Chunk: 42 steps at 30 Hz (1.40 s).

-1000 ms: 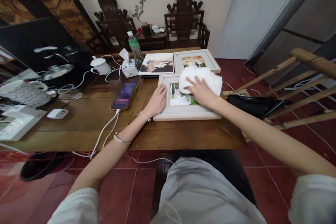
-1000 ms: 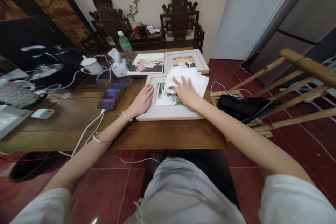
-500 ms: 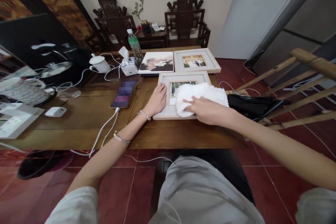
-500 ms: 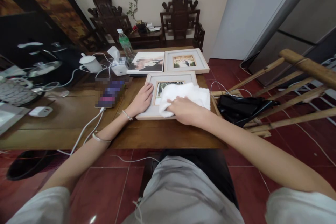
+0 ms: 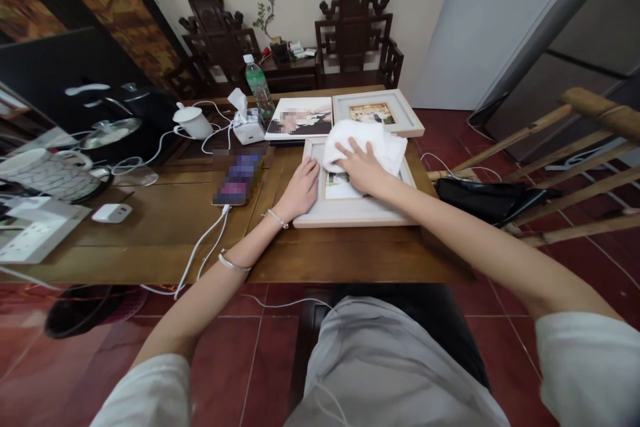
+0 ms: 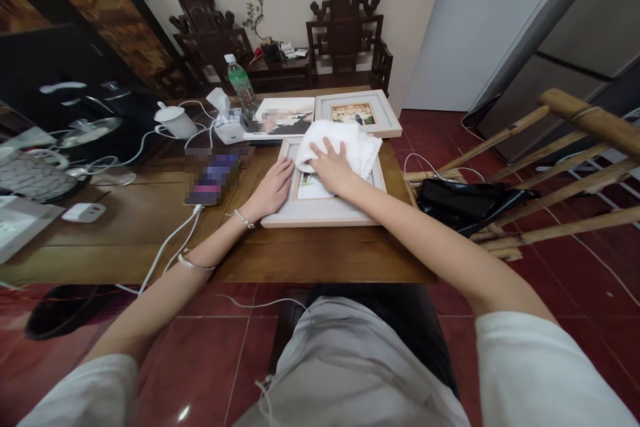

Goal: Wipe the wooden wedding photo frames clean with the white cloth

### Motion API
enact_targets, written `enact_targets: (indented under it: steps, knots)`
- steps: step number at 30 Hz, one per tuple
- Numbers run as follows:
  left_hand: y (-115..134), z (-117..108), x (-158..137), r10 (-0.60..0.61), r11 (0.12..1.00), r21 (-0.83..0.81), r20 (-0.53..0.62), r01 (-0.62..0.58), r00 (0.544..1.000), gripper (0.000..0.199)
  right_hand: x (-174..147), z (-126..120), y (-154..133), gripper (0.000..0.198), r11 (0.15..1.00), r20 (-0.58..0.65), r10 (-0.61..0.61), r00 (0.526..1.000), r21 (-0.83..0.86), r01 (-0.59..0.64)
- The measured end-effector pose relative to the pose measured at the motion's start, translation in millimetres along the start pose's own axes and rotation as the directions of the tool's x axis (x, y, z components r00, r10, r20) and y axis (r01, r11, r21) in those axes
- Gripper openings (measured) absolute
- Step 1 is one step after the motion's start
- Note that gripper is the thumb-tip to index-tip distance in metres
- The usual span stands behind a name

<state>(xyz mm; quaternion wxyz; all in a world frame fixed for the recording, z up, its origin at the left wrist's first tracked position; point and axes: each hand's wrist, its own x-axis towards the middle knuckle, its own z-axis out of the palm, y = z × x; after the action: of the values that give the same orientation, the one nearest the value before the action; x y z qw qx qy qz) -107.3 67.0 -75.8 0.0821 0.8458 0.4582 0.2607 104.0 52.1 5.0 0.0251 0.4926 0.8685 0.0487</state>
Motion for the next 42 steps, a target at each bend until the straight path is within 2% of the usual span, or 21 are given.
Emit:
enact_targets:
  steps: [2,4,8,11,14,16,19,21,28,32,35,38,40,42]
  knots:
    - [-1,0,0,0.001,1.000,-0.008,-0.006,-0.001,1.000,0.051,12,-2,1,0.061,1.000,0.009,0.020,1.000,-0.013,-0.020]
    - [0,0,-1,-0.004,1.000,-0.016,-0.013,0.004,1.000,0.051,12,-6,-4,0.059,1.000,0.046,0.003,0.999,-0.019,-0.002]
    - [10,-4,-2,-0.049,0.998,-0.046,-0.014,0.048,0.999,0.057,-26,-21,-20,0.065,0.995,0.155,-0.101,0.983,0.008,0.101]
    - [19,-7,-2,-0.100,0.989,-0.106,-0.013,0.098,0.995,0.065,-63,-36,-29,0.067,0.972,0.229,-0.234,0.945,0.085,0.220]
    - [18,-8,0,-0.137,0.976,-0.169,-0.007,0.134,0.991,0.072,-81,-46,-40,0.064,0.920,0.211,-0.378,0.902,0.191,0.341]
    - [14,-6,3,-0.180,0.955,-0.240,0.007,0.176,0.984,0.075,-80,-47,-49,0.063,0.906,0.185,-0.407,0.895,0.206,0.370]
    - [9,-2,6,-0.271,0.887,-0.392,-0.009,0.246,0.963,0.079,-63,-41,-59,0.059,0.945,0.189,-0.320,0.928,0.133,0.299]
    - [9,-1,6,-0.288,0.857,-0.454,-0.027,0.245,0.957,0.079,-47,-34,-59,0.055,0.968,0.171,-0.248,0.953,0.079,0.237]
    - [25,-8,-2,-0.188,0.894,-0.420,-0.032,0.157,0.982,0.088,26,-14,-23,0.050,0.992,0.014,-0.126,0.992,-0.022,0.126]
    - [28,-6,-5,-0.145,0.904,-0.415,-0.079,0.099,0.986,0.089,59,-12,-22,0.048,1.000,-0.041,0.004,0.999,0.014,-0.003]
    - [29,-5,-5,-0.116,0.905,-0.422,-0.138,0.047,0.984,0.091,59,-13,-34,0.045,1.000,-0.033,0.017,0.999,0.013,-0.017]
    - [27,-6,-2,-0.127,0.890,-0.456,-0.191,0.026,0.973,0.090,39,-16,-49,0.043,0.999,-0.006,-0.045,0.999,-0.009,0.045]
    - [22,-7,1,-0.191,0.844,-0.532,-0.177,0.070,0.965,0.087,21,-21,-57,0.043,0.995,0.008,-0.097,0.995,-0.020,0.097]
    - [17,-8,5,-0.282,0.760,-0.632,-0.111,0.151,0.953,0.085,3,-28,-64,0.043,0.989,0.025,-0.143,0.989,-0.031,0.143]
